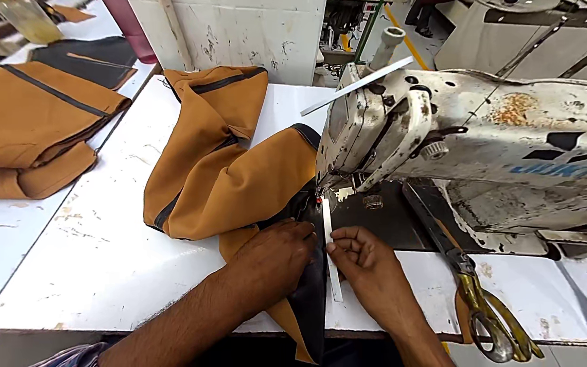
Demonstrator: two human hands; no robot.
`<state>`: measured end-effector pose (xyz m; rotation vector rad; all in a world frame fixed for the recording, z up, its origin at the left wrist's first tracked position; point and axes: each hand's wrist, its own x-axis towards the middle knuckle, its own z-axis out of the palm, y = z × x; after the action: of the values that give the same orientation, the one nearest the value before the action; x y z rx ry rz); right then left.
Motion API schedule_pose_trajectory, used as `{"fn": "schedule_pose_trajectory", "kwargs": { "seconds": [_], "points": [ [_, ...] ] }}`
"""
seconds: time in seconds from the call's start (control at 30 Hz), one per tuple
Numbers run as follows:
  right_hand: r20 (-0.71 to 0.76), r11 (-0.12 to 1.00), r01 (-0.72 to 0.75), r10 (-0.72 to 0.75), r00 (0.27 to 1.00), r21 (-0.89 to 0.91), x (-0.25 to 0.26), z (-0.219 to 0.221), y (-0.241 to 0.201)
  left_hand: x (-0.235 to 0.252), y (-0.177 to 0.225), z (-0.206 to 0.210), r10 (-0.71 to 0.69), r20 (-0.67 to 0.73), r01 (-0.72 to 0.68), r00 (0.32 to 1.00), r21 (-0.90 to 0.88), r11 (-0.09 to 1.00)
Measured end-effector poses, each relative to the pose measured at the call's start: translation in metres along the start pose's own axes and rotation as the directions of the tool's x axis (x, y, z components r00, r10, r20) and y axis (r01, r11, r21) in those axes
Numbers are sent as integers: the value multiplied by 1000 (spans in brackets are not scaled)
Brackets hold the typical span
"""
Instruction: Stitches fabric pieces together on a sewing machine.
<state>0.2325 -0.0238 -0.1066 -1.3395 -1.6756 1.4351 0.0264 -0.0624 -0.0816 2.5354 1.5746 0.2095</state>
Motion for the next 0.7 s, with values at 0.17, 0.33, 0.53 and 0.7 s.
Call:
{"fn": "schedule_pose_trajectory", "kwargs": {
  "seconds": [0.17,0.33,0.53,0.7],
  "points": [
    [37,1000,-24,24,999,5,7,0,-6,-1,-3,0,19,-22,-19,1000,-10,1000],
    [67,999,-47,45,997,21,9,-1,-10,0,-5,3,35,-65,-37,997,-19,999],
    [59,998,-61,60,996,19,8,0,-13,6,-9,9,4,-147,-11,989,-46,999],
    [-4,999,-50,50,999,-15,6,5,-13,9,-15,13,22,-174,-32,985,-59,998]
  ]
}}
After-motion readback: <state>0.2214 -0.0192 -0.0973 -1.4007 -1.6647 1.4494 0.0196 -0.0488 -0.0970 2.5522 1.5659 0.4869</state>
